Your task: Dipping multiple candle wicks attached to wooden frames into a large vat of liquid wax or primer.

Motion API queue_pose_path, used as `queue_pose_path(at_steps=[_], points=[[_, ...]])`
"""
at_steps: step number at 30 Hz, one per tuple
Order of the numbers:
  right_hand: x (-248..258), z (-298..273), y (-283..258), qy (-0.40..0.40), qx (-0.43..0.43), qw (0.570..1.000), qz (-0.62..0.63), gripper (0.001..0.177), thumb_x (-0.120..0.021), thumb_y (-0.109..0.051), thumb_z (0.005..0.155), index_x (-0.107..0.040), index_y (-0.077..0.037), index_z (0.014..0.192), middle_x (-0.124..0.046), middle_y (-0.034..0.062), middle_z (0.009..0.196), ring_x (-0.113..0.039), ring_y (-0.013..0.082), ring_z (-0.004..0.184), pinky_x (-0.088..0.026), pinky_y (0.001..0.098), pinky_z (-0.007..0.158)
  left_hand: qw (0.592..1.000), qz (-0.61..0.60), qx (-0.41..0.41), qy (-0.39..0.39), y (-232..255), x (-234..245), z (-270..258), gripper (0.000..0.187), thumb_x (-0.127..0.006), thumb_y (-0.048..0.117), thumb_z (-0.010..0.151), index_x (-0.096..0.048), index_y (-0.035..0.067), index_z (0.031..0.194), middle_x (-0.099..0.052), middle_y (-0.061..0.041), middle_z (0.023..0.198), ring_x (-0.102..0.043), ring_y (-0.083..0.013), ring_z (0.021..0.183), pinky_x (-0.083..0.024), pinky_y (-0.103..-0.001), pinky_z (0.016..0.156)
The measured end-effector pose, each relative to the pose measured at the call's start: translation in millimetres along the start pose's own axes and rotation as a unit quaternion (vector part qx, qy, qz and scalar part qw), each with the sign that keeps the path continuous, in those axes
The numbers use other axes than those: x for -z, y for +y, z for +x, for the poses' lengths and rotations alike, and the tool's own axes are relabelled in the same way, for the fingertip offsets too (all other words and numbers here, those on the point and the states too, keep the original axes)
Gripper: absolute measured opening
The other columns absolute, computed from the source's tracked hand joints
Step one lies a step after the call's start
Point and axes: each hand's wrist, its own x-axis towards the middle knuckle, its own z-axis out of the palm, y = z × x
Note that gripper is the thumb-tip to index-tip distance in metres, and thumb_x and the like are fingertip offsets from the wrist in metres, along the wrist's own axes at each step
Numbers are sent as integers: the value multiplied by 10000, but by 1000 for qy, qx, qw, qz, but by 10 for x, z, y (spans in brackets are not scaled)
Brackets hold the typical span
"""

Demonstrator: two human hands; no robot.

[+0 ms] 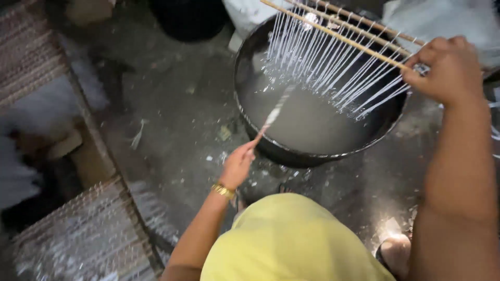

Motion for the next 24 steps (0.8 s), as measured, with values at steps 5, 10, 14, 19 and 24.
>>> queue_pose_path(at_steps=[5,10,14,19,24], points=[[588,163,325,41,-12,994,-100,230,-718,-544,999,-809,-385,1139,-730,-72,1143,-653,317,1068,-493,432,888,988,46,-148,-27,801,-257,635,444,-444,170,996,-598,44,1393,-625,-149,991,-628,-345,963,-482,-435,884],[959,267,456,72,16,995,-68,224,-773,-477,1078,-826,-273,1154,-721,-43,1128,-693,217,1160,-487,396,917,973,122,-187,-63,1459,-335,859,446,-433,165,1056,-543,32,1467,-570,-133,928,-577,-359,726,-439,-495,599],[1147,239,355,19,-35,991,-127,214,-717,-491,1143,-792,-290,1158,-572,-29,701,-588,203,715,-402,356,656,961,164,-214,-62,1822,-410,992,444,-438,168,1054,-532,67,1476,-561,-137,901,-526,-342,608,-399,-487,479],[1374,233,166,-10,-83,991,-109,202,-710,-503,1116,-793,-325,1165,-535,-3,632,-574,232,675,-403,380,570,961,146,-229,-52,2140,-588,1287,430,-461,127,1041,-537,52,1458,-598,-168,973,-554,-287,595,-464,-416,460],[1552,183,82,-13,-118,992,-46,196,-686,-452,1070,-777,-287,1125,-535,-11,624,-564,237,645,-374,409,571,963,150,-204,-95,2006,-740,1389,396,-376,125,1033,-602,32,1344,-606,-172,882,-552,-352,593,-431,-488,458]])
